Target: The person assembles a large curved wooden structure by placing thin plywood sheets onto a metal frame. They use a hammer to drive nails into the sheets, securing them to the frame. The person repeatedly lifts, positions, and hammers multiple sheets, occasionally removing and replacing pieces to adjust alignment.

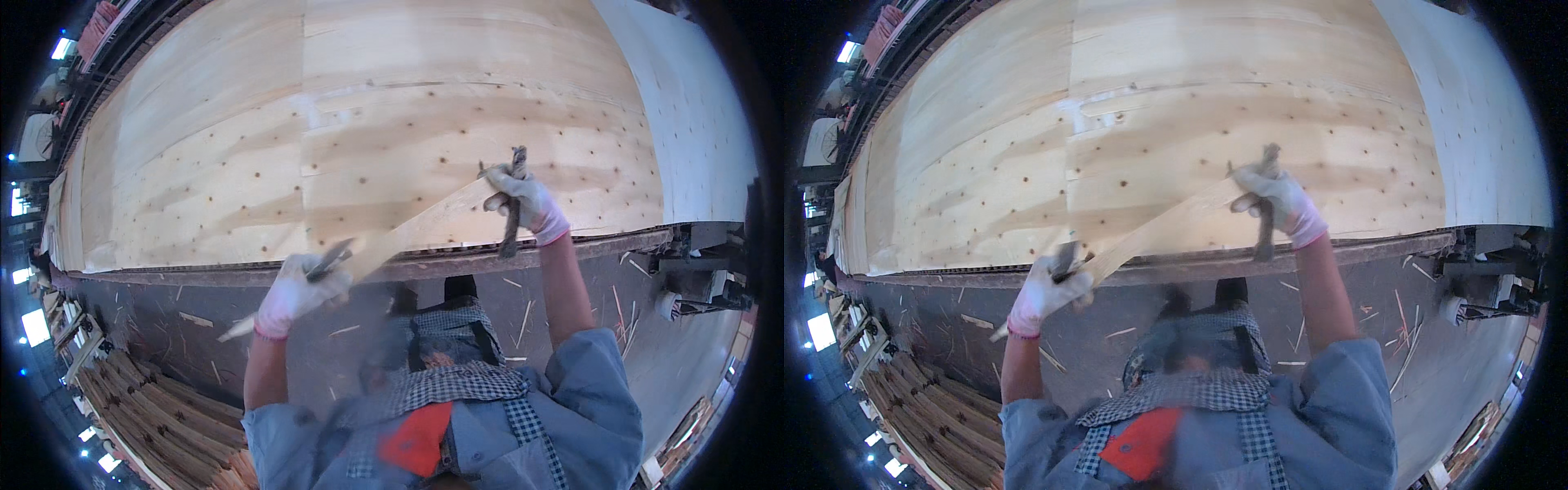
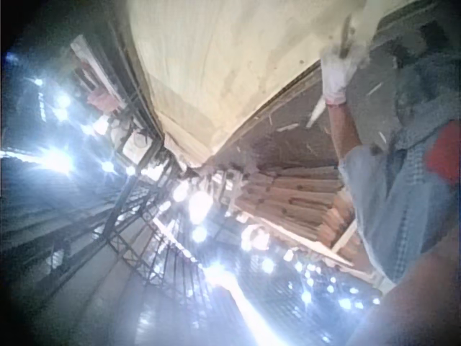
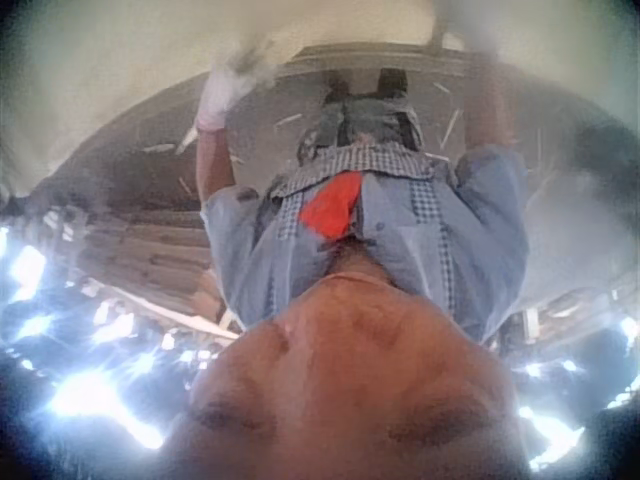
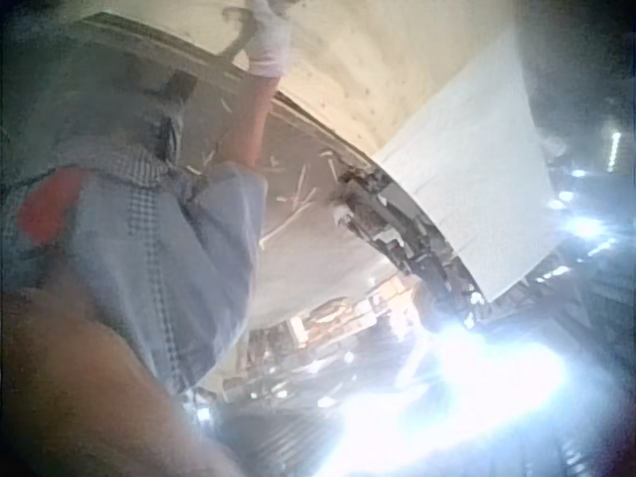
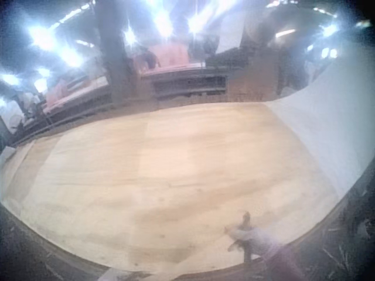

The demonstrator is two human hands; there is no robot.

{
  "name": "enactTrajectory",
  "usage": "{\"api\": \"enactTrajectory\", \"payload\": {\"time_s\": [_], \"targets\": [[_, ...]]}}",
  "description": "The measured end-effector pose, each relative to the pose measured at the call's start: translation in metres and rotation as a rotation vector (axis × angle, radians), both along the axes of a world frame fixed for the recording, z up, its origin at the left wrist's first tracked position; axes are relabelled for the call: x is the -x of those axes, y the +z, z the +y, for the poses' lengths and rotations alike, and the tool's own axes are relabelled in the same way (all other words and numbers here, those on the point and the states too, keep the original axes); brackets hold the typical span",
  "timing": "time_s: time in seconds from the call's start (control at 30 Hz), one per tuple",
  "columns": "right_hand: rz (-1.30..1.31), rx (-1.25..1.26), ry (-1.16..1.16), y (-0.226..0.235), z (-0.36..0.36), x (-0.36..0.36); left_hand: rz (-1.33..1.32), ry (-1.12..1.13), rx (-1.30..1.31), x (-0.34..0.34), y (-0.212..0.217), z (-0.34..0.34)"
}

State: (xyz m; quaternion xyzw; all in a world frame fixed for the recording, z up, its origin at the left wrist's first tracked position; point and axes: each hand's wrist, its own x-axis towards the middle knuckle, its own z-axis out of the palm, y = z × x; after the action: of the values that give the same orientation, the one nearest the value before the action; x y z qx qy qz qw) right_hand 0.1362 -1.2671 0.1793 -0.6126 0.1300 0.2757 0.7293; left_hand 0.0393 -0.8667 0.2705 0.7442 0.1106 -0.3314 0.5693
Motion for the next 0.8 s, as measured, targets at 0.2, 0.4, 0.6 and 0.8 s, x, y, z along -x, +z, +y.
{"api": "enactTrajectory", "payload": {"time_s": [0.2,0.4,0.6,0.8], "targets": [[0.180,-0.453,-0.025,-0.027,0.103,0.006,-0.197,0.223,0.236,0.007,0.037,0.059],[0.509,-0.683,0.270,-0.100,0.209,0.018,-0.267,0.407,0.500,-0.025,0.014,0.075],[0.420,-0.480,0.407,-0.122,0.258,0.001,-0.252,0.548,0.348,-0.074,-0.011,0.115],[-0.179,0.282,0.221,0.004,0.219,-0.143,0.188,-0.198,-0.345,-0.124,-0.021,0.197]]}}
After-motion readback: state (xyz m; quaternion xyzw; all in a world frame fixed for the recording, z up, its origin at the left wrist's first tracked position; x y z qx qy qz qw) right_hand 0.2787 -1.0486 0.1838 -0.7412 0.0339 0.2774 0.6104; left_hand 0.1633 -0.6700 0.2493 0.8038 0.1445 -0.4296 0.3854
